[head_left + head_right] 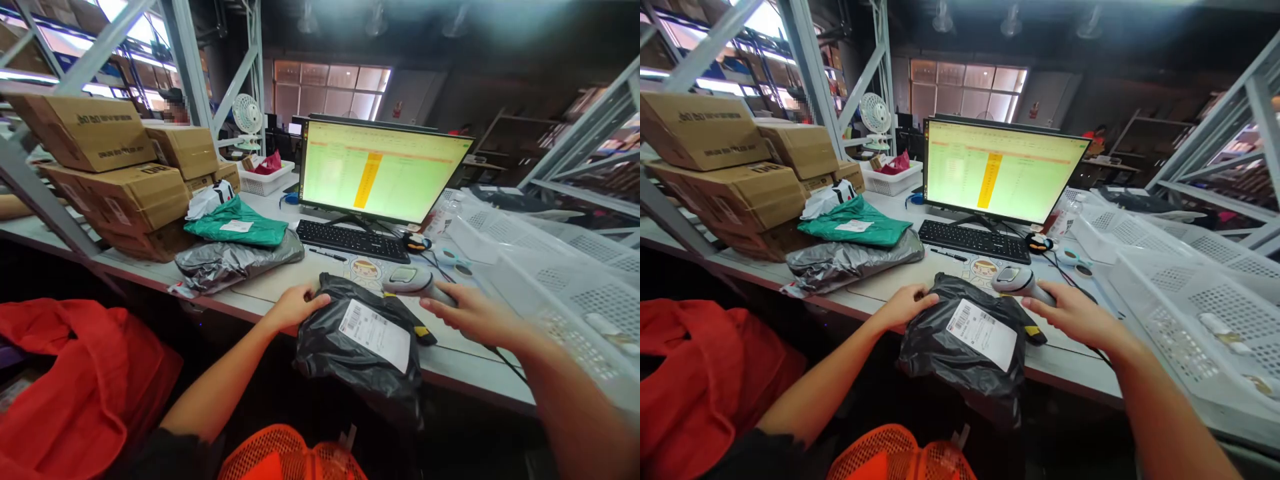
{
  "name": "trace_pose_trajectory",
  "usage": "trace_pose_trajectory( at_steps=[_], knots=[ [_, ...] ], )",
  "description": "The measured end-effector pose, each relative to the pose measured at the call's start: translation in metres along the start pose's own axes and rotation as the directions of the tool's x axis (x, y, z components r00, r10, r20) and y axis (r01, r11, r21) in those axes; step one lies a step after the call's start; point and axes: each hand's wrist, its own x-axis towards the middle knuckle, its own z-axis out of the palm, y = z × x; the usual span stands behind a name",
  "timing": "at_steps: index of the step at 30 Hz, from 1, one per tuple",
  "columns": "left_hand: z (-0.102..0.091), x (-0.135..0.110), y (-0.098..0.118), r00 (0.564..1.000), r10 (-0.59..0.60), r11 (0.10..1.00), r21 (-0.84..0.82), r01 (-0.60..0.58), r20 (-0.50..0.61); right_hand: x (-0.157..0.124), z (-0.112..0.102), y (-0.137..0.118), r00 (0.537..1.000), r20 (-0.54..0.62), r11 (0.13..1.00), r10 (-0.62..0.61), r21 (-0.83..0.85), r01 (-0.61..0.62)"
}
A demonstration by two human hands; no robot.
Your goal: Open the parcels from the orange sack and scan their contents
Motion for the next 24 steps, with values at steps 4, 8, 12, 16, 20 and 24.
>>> trace_pose_trajectory(
  at_steps=[4,8,12,16,20,24],
  knots=[
    [0.002,0.007,-0.001,0.988,0.06,0.985,-0.169,-0.034,0.146,0.035,0.043,0.065,0.935,-0.177,0.904,0.309,-0.251,-0.346],
    [-0.008,0.008,-0.013,0.998,0.062,0.943,-0.324,-0.069,-0.033,0.042,0.076,0.102,0.865,-0.266,0.799,0.425,-0.339,-0.497],
    [-0.026,0.002,-0.039,0.963,-0.056,0.932,-0.36,-0.045,-0.265,0.041,0.078,0.094,0.838,-0.348,0.75,0.42,-0.387,-0.536],
    [-0.032,-0.003,-0.051,0.944,-0.11,0.917,-0.398,-0.025,-0.312,0.079,0.069,0.062,0.873,-0.382,0.84,0.304,-0.324,-0.435],
    [-0.031,-0.003,-0.046,0.954,-0.119,0.923,-0.385,0.004,-0.275,0.147,0.076,0.048,0.929,-0.131,0.887,0.345,-0.278,-0.369],
    [-0.031,-0.003,-0.044,0.958,-0.137,0.931,-0.363,0.037,-0.252,0.19,0.086,0.053,0.917,-0.102,0.872,0.386,-0.283,-0.399]
  ],
)
